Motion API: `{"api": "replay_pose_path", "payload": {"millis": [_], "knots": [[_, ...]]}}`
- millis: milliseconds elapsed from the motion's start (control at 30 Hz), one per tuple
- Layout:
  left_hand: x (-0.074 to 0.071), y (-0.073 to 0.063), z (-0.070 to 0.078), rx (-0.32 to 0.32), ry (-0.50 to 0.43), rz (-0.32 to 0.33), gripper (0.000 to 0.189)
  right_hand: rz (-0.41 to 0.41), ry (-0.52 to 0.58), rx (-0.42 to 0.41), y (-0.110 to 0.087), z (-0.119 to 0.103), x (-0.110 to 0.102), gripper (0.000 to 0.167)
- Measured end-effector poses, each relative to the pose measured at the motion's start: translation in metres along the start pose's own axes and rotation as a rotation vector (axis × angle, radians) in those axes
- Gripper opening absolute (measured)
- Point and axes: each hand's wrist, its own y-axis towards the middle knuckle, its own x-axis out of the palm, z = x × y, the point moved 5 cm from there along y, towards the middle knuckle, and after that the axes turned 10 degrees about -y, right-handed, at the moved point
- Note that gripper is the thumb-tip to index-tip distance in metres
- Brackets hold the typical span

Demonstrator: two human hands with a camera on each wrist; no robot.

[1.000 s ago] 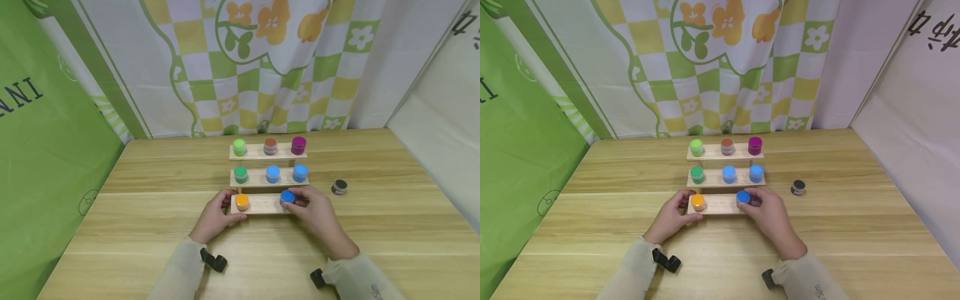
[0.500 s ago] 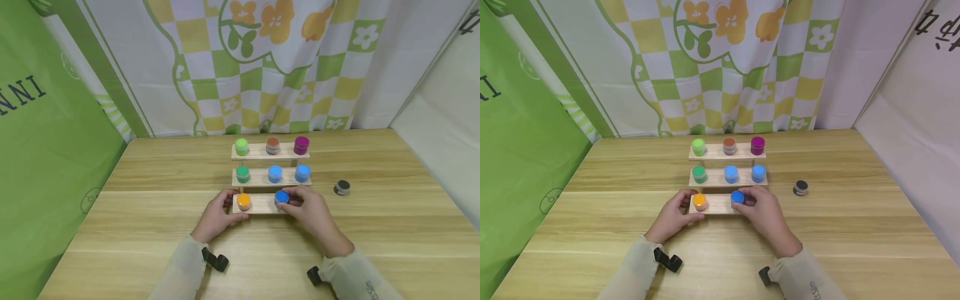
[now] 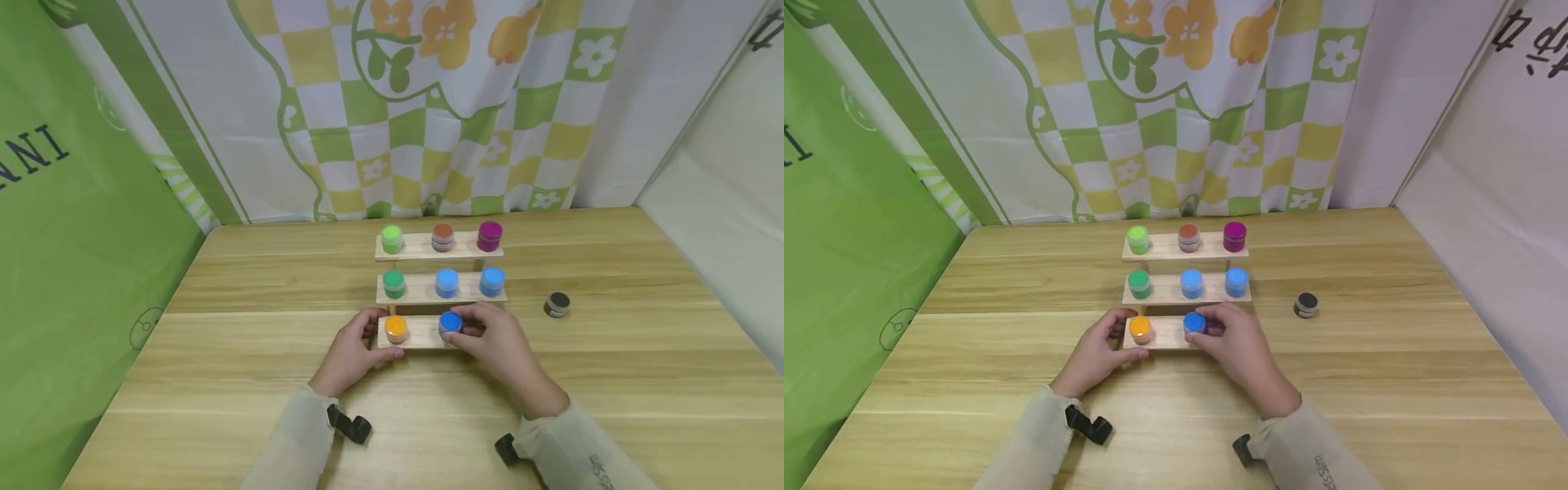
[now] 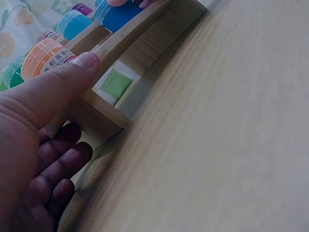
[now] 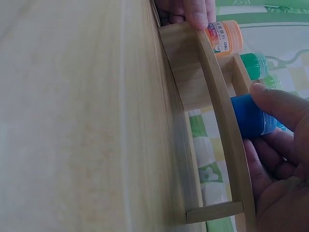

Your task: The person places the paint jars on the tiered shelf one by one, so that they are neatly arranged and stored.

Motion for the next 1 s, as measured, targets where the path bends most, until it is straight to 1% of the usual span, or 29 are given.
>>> {"api": "replay_pose_path", "payload": {"millis": [167,433,633,1000], "knots": [[0.0002,-0.0003,-0.0001,-0.005,0.001,0.001,0.067,0.001,-0.004,0.002,0.0,-0.0001,0.0003,0.034],[0.0008,-0.0002,0.001,0.001,0.0,0.003,0.065,0.02,-0.01,-0.024,0.0018,0.0025,0.0017,0.034],[0.0014,-0.0005,0.0021,-0.008,0.001,-0.003,0.065,0.033,-0.028,-0.034,0.0003,0.0034,0.002,0.034],[0.0012,-0.0004,0.0015,-0.014,0.002,0.001,0.065,0.032,-0.04,-0.058,0.0012,0.0029,0.0023,0.034]]}}
